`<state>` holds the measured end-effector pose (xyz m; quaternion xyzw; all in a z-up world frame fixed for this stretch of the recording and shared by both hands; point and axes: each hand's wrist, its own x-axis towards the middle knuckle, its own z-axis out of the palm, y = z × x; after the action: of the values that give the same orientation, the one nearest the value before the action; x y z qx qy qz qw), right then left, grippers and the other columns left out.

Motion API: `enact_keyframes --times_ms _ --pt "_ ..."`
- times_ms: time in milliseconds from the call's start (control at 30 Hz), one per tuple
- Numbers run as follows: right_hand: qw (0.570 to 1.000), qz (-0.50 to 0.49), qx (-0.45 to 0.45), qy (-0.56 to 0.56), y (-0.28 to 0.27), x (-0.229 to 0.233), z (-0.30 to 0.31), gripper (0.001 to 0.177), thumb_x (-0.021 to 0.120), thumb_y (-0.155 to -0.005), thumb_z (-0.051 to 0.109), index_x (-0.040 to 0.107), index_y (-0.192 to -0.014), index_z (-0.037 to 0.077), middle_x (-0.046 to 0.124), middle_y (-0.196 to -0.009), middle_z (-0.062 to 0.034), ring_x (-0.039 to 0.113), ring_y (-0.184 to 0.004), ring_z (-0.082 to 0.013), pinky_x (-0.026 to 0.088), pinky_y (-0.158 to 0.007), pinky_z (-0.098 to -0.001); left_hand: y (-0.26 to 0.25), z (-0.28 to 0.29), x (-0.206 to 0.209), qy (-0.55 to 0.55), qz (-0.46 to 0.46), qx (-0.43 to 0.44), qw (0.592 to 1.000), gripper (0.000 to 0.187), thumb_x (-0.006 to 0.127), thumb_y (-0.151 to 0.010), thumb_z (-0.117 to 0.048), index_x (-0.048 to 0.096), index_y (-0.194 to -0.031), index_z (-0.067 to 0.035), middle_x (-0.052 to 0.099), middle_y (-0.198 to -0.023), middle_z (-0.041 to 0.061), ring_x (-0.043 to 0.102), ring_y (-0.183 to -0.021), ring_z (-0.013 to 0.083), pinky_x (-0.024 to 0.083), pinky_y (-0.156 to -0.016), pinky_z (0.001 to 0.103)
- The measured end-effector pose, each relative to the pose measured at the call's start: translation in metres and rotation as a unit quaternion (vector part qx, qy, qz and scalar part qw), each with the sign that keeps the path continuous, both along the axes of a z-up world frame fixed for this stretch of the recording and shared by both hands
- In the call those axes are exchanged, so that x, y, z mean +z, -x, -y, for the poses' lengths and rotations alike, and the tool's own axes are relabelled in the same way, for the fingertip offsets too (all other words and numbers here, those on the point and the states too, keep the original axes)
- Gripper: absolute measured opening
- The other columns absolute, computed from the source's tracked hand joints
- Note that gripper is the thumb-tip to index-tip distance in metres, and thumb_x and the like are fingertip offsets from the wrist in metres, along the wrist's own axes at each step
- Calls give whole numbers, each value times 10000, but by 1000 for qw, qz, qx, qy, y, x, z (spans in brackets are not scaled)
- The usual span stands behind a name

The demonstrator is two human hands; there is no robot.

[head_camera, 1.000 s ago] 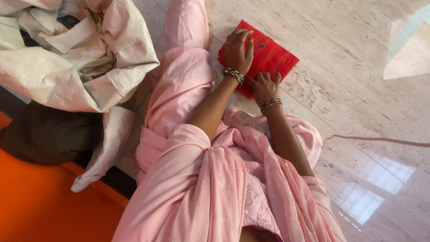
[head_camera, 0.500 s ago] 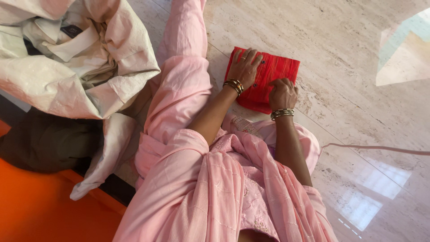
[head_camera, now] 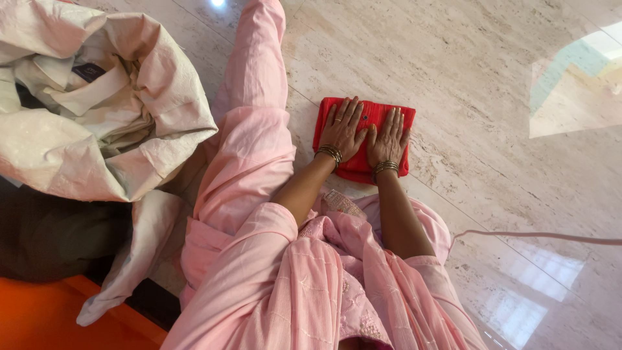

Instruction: The person folds a red shirt and puts it into a bag, then spreads out a pair of dark trousers on the floor and smoothes the fabric by hand.

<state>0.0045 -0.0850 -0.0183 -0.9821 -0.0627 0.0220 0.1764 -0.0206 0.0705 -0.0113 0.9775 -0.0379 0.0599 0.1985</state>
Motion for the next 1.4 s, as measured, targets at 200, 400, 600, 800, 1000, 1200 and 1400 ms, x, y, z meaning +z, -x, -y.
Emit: enact_keyframes --times_ms 200,400,600,800,1000,1200,1400 --pt "996 -45 -80 -2 -4 10 0 812 267 -1034 616 158 -1645 94 136 -1730 -102 85 -1598 -242 17 -1271 -538 -6 -20 3 38 -61 82 994 780 437 -1011 -544 232 -1623 -106 220 -1699 85 162 -1578 259 78 -1278 547" --pt "992 -66 -108 9 -8 9 4 828 203 -1021 646 145 -1644 104 131 -1724 -83 66 -1593 -232 -10 -1263 -534 -12 -30 7 9 -88 108 990 787 376 -1024 -582 209 -1623 -99 202 -1700 70 126 -1580 278 36 -1266 570" --pt "994 52 -94 -14 -6 8 10 752 202 -1067 552 141 -1661 95 128 -1746 -71 61 -1614 -219 -52 -1266 -559 -16 4 36 -29 17 50 998 751 332 -1037 -569 237 -1615 -99 188 -1707 49 131 -1582 242 -7 -1230 640" --pt "1000 -18 -12 15 -7 0 -1 751 309 -1042 528 163 -1644 103 135 -1728 -97 80 -1590 -216 -7 -1264 -520 -3 19 18 -19 -79 -5 997 798 335 -1011 -611 255 -1614 -94 172 -1708 65 135 -1586 242 37 -1261 583" --pt "998 -18 -51 -14 -9 2 0 751 302 -1054 553 175 -1641 101 158 -1726 -105 108 -1595 -249 27 -1266 -534 -17 -4 5 18 -30 29 999 744 373 -1031 -571 282 -1609 -111 234 -1691 104 157 -1576 296 104 -1274 538" --pt "998 -27 -62 -7 -11 2 -1 793 286 -1033 602 172 -1644 110 149 -1728 -95 101 -1598 -254 13 -1263 -557 -18 -5 4 13 -27 28 999 730 391 -1030 -564 286 -1605 -127 235 -1689 103 169 -1576 305 110 -1272 543" --pt "987 -97 -126 34 -9 2 12 805 237 -999 648 135 -1641 174 104 -1730 -24 76 -1587 -229 -18 -1228 -626 -4 -17 13 1 -61 11 998 751 396 -998 -591 281 -1612 -174 192 -1693 110 160 -1561 298 71 -1258 575"
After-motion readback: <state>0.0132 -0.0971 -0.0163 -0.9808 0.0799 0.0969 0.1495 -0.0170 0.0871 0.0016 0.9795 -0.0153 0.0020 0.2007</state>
